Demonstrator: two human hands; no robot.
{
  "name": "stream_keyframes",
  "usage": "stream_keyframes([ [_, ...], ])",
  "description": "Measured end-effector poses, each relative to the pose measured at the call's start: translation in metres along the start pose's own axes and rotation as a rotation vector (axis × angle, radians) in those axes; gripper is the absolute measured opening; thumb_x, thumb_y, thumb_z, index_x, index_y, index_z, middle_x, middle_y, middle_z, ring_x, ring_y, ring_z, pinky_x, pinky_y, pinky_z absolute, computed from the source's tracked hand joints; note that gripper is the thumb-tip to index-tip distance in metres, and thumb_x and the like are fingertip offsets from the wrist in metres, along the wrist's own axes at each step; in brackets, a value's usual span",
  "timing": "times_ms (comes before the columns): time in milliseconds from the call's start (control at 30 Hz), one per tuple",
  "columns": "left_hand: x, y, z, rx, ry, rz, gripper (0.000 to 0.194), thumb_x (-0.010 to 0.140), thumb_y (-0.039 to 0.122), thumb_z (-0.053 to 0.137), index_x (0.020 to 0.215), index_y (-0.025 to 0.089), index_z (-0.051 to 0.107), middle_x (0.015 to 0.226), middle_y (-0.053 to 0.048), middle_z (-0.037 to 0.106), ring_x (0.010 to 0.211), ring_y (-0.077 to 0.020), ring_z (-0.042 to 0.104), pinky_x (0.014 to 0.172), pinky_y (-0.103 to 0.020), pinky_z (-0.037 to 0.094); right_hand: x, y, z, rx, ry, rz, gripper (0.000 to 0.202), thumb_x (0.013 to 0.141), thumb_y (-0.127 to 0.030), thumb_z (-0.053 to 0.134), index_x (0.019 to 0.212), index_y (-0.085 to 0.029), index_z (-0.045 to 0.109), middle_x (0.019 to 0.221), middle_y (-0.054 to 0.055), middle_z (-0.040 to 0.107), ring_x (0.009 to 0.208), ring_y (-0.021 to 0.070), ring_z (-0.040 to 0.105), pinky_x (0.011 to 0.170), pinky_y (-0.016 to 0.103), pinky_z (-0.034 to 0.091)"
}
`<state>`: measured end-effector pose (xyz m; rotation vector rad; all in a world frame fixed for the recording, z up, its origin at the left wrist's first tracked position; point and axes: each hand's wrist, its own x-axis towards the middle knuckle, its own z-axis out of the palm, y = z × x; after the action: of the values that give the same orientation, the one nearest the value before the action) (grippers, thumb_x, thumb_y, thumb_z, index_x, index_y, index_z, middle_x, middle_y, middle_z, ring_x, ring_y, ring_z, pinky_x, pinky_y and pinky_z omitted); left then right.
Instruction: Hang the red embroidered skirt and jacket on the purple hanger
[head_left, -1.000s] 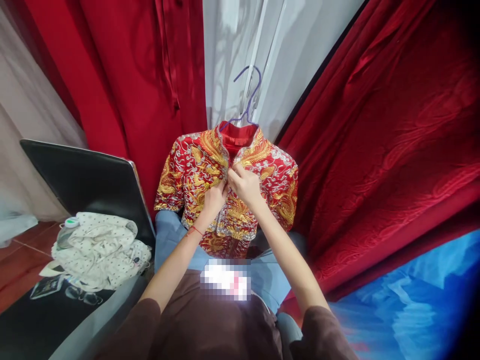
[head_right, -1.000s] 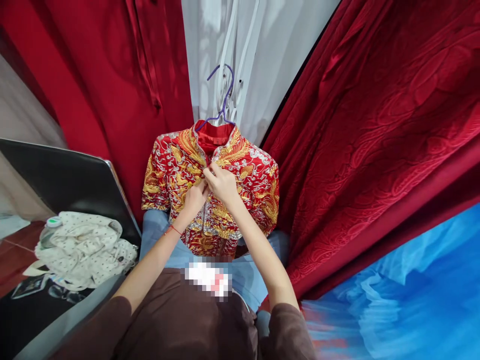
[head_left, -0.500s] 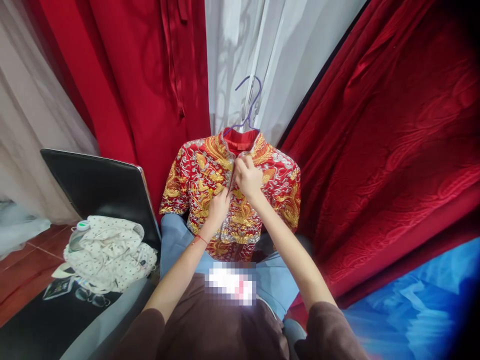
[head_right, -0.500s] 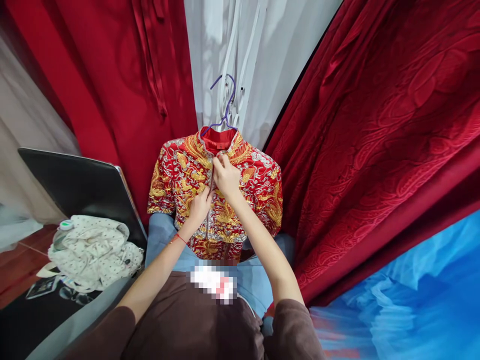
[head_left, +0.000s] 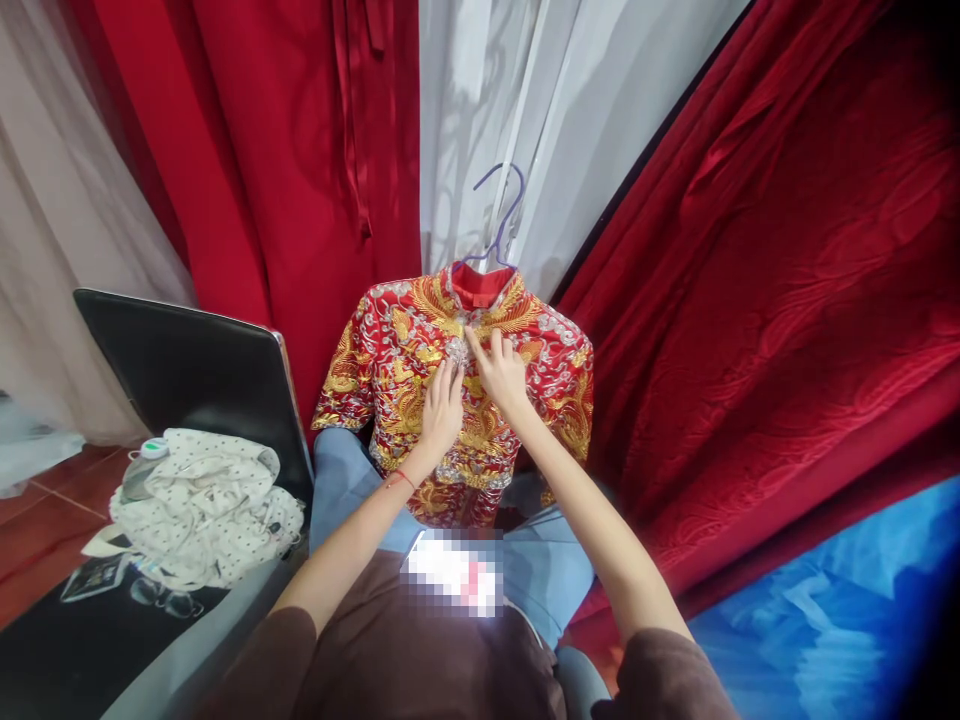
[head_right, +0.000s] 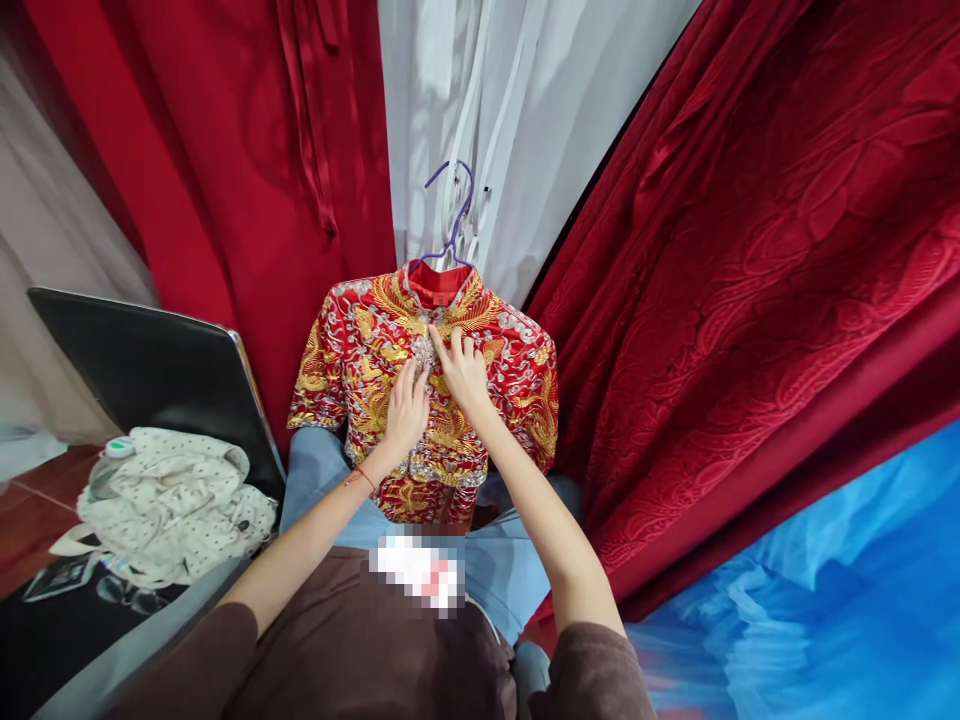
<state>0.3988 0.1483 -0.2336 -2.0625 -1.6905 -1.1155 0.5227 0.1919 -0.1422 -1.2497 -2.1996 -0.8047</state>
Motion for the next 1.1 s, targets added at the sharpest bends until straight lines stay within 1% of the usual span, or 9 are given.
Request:
stream_keyframes([
  [100, 0.0, -0.013, 0.02, 0.068, -0.139, 0.113, 0.063, 0.097, 0.026, 0.034, 0.155, 0.004, 0.023, 0.164, -0.019, 0.017, 0.154, -0.0281, 0.009, 0.125, -0.05, 0.014, -0.005, -0.003, 0.001, 0.008, 0.0, 0.016, 0.067, 0.09, -0.009, 0.032, 0.156, -0.024, 0.031, 0.143, 0.025, 0.044, 0.115, 0.0347, 0.048, 0.087, 0.05, 0.047],
  [267, -0.002, -0.026, 0.037, 0.117, -0.216, 0.089, 0.066, 0.097, 0.036, 0.035, 0.153, 0.001, 0.028, 0.162, -0.022, 0.017, 0.153, -0.0304, 0.01, 0.125, -0.053, 0.01, -0.006, -0.009, 0.0, 0.017, 0.051, 0.025, 0.07, 0.09, -0.009, 0.036, 0.157, -0.024, 0.026, 0.14, 0.025, 0.047, 0.116, 0.0348, 0.049, 0.087, 0.051, 0.047],
  [400, -0.002, -0.026, 0.032, 0.139, -0.224, 0.118, 0.072, 0.096, 0.039, 0.038, 0.152, -0.005, 0.025, 0.161, -0.024, 0.018, 0.153, -0.0321, 0.009, 0.125, -0.053, 0.006, 0.0, -0.013, -0.003, 0.077, 0.006, 0.065, 0.065, 0.091, -0.01, 0.034, 0.156, -0.016, 0.03, 0.147, 0.028, 0.04, 0.123, 0.0388, 0.046, 0.091, 0.054, 0.045],
  [533, 0.006, -0.03, 0.022, 0.131, -0.28, 0.303, 0.072, 0.096, 0.04, 0.04, 0.153, -0.001, 0.025, 0.162, -0.019, 0.018, 0.154, -0.0287, 0.009, 0.126, -0.049, 0.006, 0.004, -0.017, -0.005, 0.098, -0.005, 0.1, 0.064, 0.091, -0.008, 0.033, 0.154, -0.012, 0.033, 0.149, 0.027, 0.039, 0.135, 0.0401, 0.038, 0.098, 0.058, 0.041],
  [633, 0.013, -0.035, 0.02, 0.125, -0.308, 0.368, 0.074, 0.095, 0.043, 0.042, 0.151, -0.003, 0.029, 0.161, -0.021, 0.021, 0.153, -0.0291, 0.011, 0.126, -0.048, 0.006, -0.003, -0.02, 0.0, 0.086, 0.031, 0.086, 0.064, 0.093, -0.012, 0.033, 0.156, -0.01, 0.026, 0.155, 0.027, 0.032, 0.144, 0.04, 0.027, 0.107, 0.063, 0.031],
  [767, 0.013, -0.037, 0.03, 0.132, -0.324, 0.357, 0.073, 0.094, 0.044, 0.044, 0.15, -0.002, 0.032, 0.16, -0.022, 0.026, 0.153, -0.0308, 0.014, 0.126, -0.051, 0.007, -0.025, -0.021, 0.018, 0.056, 0.066, 0.042, 0.064, 0.098, -0.024, 0.034, 0.159, -0.012, 0.016, 0.162, 0.023, 0.021, 0.151, 0.0344, 0.017, 0.116, 0.059, 0.018],
  [933, -0.013, -0.031, 0.058, 0.145, -0.26, 0.332, 0.065, 0.097, 0.04, 0.039, 0.147, -0.002, 0.039, 0.158, -0.022, 0.031, 0.151, -0.0319, 0.02, 0.125, -0.053, 0.011, -0.039, -0.012, 0.055, 0.067, 0.043, -0.03, 0.064, 0.102, -0.031, 0.03, 0.16, -0.015, 0.01, 0.162, 0.018, 0.023, 0.15, 0.0307, 0.022, 0.12, 0.055, 0.009],
  [1033, -0.037, -0.04, 0.069, 0.122, -0.255, 0.413, 0.057, 0.097, 0.034, 0.039, 0.143, 0.001, 0.046, 0.151, -0.021, 0.044, 0.146, -0.0295, 0.035, 0.124, -0.051, 0.02, -0.042, -0.01, 0.076, 0.106, -0.024, -0.169, 0.062, 0.102, -0.029, 0.029, 0.16, -0.019, 0.008, 0.162, 0.012, 0.026, 0.149, 0.0274, 0.026, 0.122, 0.05, 0.006],
  [1100, -0.053, -0.053, 0.068, 0.094, -0.242, 0.516, 0.052, 0.096, 0.025, 0.04, 0.142, 0.003, 0.048, 0.148, -0.019, 0.048, 0.143, -0.0265, 0.041, 0.123, -0.047, 0.027, -0.045, -0.015, 0.086, 0.13, -0.075, -0.252, 0.063, 0.101, -0.026, 0.028, 0.16, -0.021, 0.006, 0.162, 0.008, 0.026, 0.149, 0.0245, 0.027, 0.123, 0.046, 0.007],
])
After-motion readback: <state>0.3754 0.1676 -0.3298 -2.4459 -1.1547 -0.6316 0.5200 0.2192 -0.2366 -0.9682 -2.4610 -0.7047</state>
